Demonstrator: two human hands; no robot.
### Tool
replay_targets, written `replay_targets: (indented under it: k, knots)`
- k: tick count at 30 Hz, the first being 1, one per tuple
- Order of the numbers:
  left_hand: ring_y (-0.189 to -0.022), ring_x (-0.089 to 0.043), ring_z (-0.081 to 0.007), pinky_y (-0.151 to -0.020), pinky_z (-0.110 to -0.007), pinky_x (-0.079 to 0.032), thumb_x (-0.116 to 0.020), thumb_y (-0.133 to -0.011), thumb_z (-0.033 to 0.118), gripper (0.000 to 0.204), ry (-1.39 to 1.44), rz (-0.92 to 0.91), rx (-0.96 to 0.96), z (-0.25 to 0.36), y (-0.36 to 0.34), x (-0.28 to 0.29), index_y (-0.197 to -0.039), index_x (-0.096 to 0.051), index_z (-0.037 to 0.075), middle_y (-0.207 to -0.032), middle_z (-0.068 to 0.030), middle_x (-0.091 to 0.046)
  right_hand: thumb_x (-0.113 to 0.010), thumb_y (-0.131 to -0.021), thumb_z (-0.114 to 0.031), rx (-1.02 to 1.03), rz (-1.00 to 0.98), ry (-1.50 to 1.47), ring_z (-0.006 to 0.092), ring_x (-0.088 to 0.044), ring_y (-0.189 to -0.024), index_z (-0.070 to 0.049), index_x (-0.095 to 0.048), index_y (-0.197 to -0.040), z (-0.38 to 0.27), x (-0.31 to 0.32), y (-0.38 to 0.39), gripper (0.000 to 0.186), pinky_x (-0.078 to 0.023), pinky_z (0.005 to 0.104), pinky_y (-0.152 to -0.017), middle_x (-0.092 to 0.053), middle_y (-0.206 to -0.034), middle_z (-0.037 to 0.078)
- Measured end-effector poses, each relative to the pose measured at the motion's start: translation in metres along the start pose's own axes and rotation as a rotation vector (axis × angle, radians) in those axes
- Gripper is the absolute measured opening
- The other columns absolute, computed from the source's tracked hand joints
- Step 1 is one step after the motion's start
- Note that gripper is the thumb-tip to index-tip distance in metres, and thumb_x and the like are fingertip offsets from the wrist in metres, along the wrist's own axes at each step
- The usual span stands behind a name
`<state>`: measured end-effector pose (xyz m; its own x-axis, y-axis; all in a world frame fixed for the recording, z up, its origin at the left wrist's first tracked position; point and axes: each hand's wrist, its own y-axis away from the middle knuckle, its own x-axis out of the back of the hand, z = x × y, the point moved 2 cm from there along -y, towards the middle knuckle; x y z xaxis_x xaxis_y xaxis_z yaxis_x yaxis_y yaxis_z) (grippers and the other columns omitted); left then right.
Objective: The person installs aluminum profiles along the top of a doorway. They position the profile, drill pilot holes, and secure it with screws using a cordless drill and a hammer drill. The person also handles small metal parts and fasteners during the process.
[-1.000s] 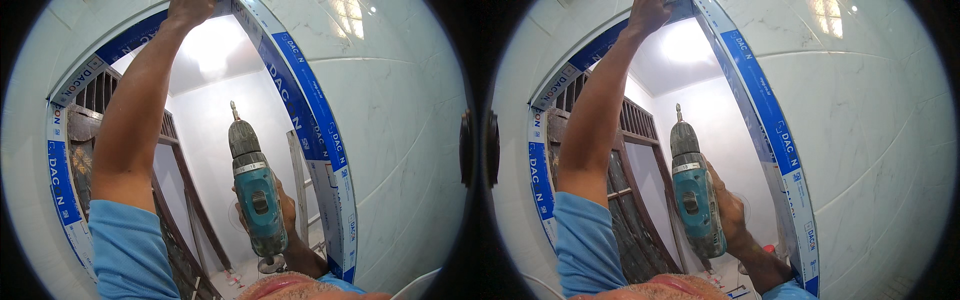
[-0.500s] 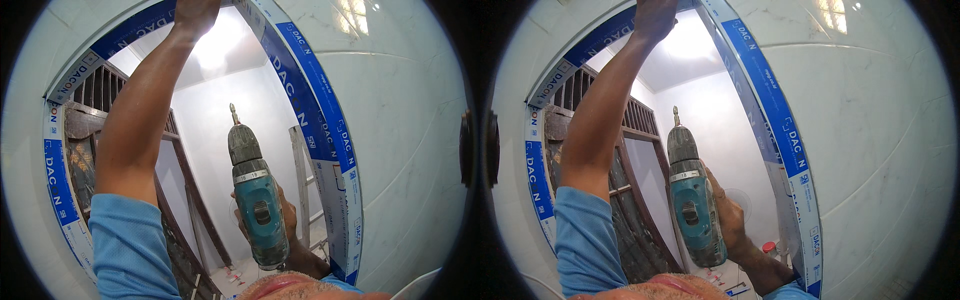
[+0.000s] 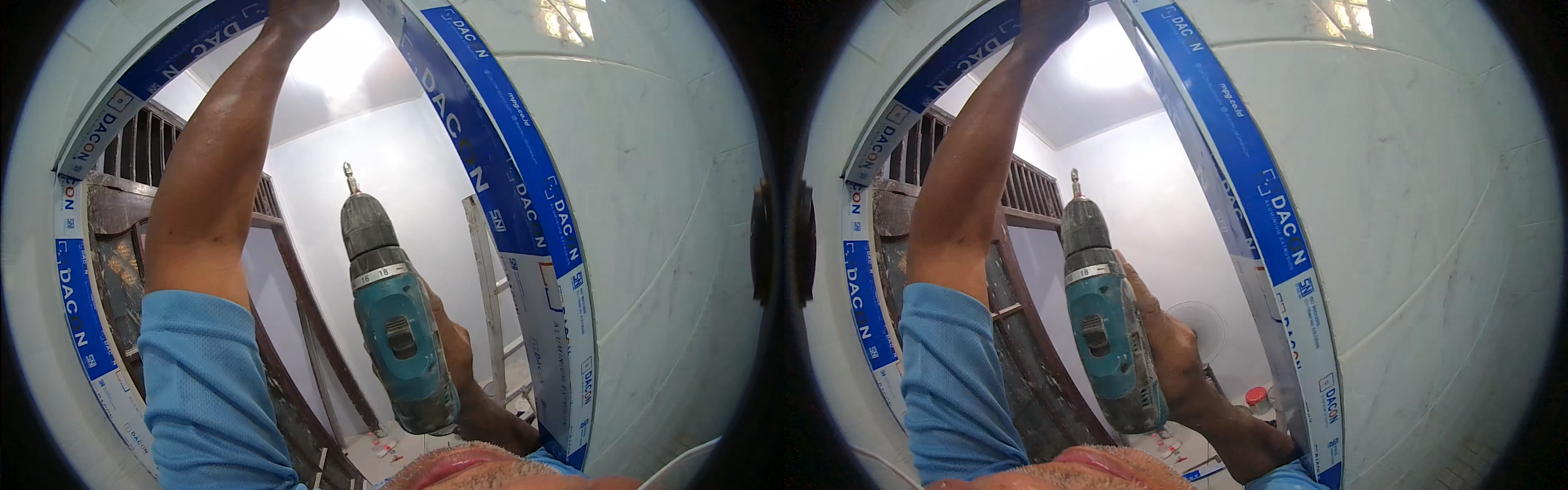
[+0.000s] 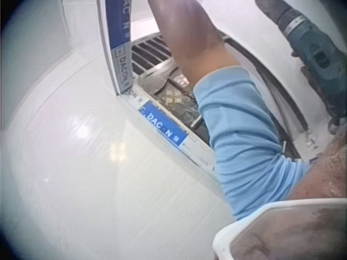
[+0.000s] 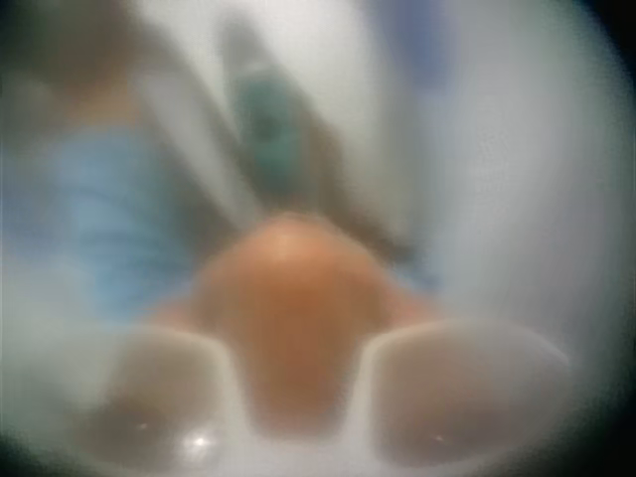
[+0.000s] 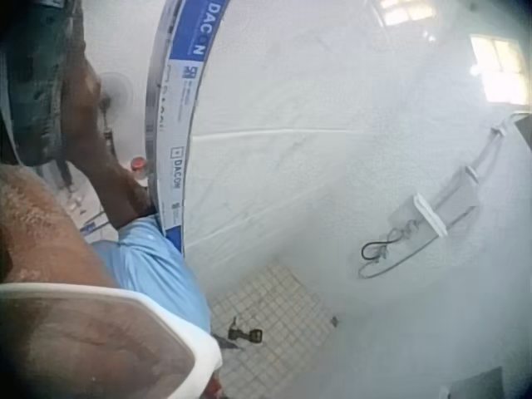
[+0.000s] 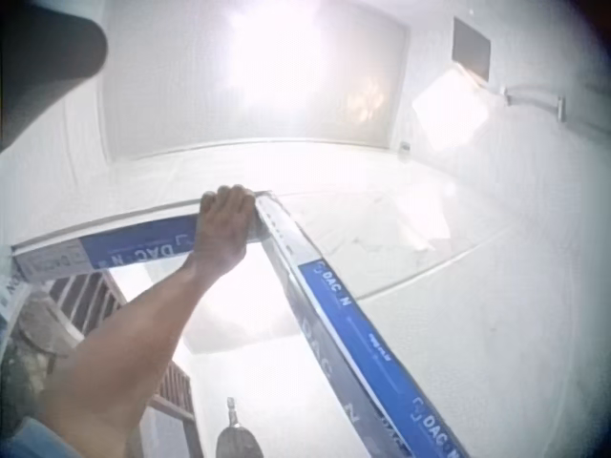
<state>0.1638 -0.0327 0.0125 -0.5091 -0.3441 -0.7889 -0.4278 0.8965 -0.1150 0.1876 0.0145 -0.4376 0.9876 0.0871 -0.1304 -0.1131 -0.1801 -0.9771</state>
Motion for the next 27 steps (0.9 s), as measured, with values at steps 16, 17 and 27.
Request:
replay_targets:
  k: [16, 17, 27]
  knots:
    - [-0.109, -0.058, -0.0334, -0.092, -0.049, -0.046, -0.065, -0.085, 0.011, 0.029, 0.147, -0.042, 0.128, 0.001, -0.008, 0.016, -0.114, -0.066, 0.006, -0.11, -0.012, -0.061, -0.05, -0.11, -0.026, 0.157, 0.032, 0.05, 0.0255, -0.076, -0.104, 0.002, -0.043, -0.15, -0.027, -0.004, -0.013, 0.049, -0.069, 0.033, -0.075, -0.064, -0.129, 0.031]
    - [-0.109, -0.058, -0.0337, -0.092, -0.049, -0.046, -0.065, -0.086, 0.011, 0.027, 0.176, -0.026, 0.134, 0.002, -0.009, 0.019, -0.113, -0.067, 0.005, -0.11, -0.0124, -0.062, -0.051, -0.109, -0.025, 0.158, 0.038, 0.066, 0.0251, -0.076, -0.103, 0.002, -0.043, -0.15, -0.028, -0.004, -0.012, 0.049, -0.068, 0.0328, -0.075, -0.065, -0.129, 0.03]
    - [-0.109, -0.06, -0.0377, -0.097, -0.049, -0.048, -0.062, -0.09, 0.009, 0.022, 0.302, 0.002, 0.247, -0.012, -0.008, 0.005, -0.107, -0.075, 0.004, -0.108, -0.0165, -0.066, -0.063, -0.101, -0.015, 0.208, 0.039, 0.145, 0.0209, -0.074, -0.098, 0.002, -0.047, -0.145, -0.03, -0.009, -0.009, 0.051, -0.066, 0.0306, -0.074, -0.069, -0.122, 0.024]
